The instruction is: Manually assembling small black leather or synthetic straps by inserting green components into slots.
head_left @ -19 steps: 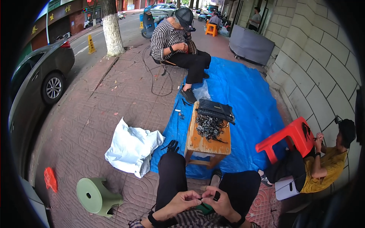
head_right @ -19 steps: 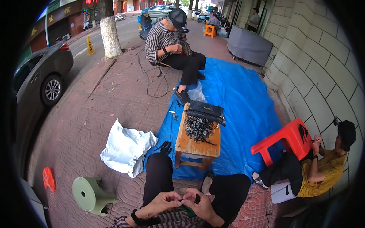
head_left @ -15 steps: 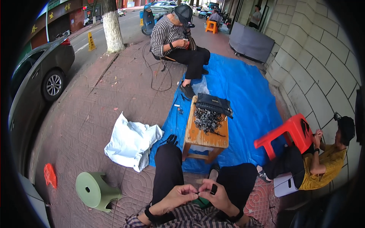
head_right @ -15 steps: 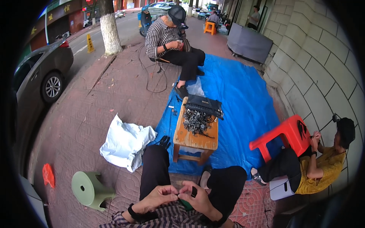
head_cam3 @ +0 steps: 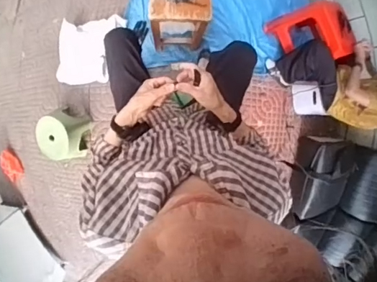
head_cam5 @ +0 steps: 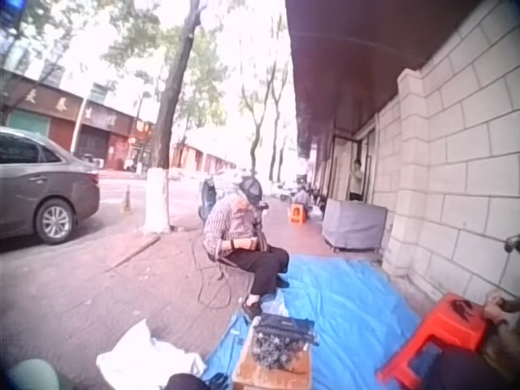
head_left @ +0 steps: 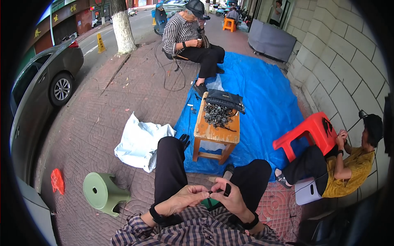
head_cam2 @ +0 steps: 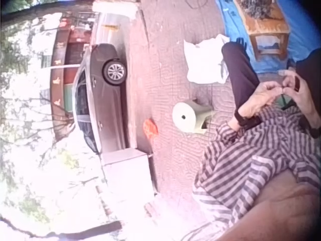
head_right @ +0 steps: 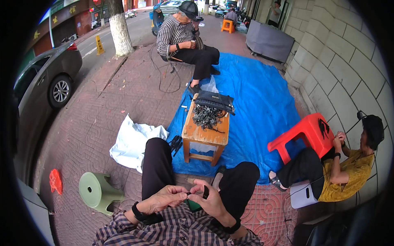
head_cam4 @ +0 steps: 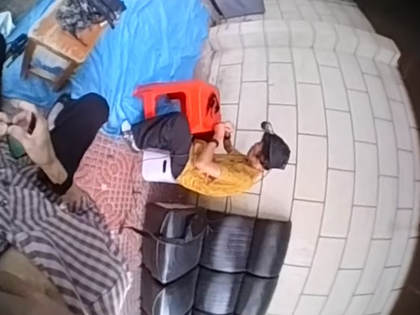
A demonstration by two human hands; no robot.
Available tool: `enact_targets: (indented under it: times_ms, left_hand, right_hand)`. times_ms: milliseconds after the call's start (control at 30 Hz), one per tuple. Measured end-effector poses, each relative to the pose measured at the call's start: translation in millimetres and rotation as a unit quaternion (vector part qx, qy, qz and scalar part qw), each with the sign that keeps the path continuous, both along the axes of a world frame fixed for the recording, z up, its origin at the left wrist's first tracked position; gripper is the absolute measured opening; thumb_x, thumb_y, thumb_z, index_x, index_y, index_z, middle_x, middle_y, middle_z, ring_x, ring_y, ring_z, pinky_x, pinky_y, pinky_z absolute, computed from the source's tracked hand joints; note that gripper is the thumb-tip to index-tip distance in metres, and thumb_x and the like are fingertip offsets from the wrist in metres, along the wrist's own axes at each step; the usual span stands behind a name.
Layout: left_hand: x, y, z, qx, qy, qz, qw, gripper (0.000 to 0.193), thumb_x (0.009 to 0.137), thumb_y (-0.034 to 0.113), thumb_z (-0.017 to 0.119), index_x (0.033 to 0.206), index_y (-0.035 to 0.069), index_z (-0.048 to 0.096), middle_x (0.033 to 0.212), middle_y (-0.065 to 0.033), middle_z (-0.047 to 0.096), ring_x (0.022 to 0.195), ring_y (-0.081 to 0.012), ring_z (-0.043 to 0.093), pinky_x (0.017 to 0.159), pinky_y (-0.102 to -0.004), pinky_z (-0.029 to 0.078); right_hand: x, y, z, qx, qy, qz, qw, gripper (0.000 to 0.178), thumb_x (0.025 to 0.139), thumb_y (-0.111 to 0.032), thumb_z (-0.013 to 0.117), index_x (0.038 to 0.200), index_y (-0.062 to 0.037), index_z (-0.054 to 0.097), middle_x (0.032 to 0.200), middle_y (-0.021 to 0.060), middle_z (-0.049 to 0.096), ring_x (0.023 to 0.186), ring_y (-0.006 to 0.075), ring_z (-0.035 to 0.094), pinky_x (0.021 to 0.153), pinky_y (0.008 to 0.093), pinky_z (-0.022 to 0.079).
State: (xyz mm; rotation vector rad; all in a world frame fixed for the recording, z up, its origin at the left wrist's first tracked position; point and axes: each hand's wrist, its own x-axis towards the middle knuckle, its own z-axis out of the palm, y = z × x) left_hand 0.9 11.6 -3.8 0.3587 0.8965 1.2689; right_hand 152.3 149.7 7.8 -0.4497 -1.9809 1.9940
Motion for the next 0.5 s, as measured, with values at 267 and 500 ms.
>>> enact_targets:
  times_ms: [267,500]
  left_hand:
    - [7.5,9.3,-2.7,0.005,0.002,-0.017,1.0,0.024,0.088,0.026,0.065,0.099,0.006,0.062,0.06,0.0072,0.043,0.049,-0.0024,0.033,0.044,-0.0181,0.023]
    - [-1.5,21.7,-15.1,-0.076,-0.016,-0.027,0.997,0.027,0.086,0.026,0.067,0.101,0.005,0.062,0.061,0.007,0.044,0.049,-0.0027,0.032,0.043,-0.0182,0.024]
  right_hand:
    - [6.9,12.0,-1.6,-0.041,-0.006,0.02,0.999,0.053,0.083,-0.017,0.071,0.125,0.0035,0.045,0.092,0.0052,0.059,0.087,0.0098,0.055,0.075,0.0218,0.046]
    - [-0.1,25.4,-14.1,-0.107,-0.049,0.016,0.993,0.055,0.083,-0.017,0.07,0.126,0.0043,0.044,0.092,0.0051,0.06,0.081,0.0077,0.055,0.071,0.0209,0.045]
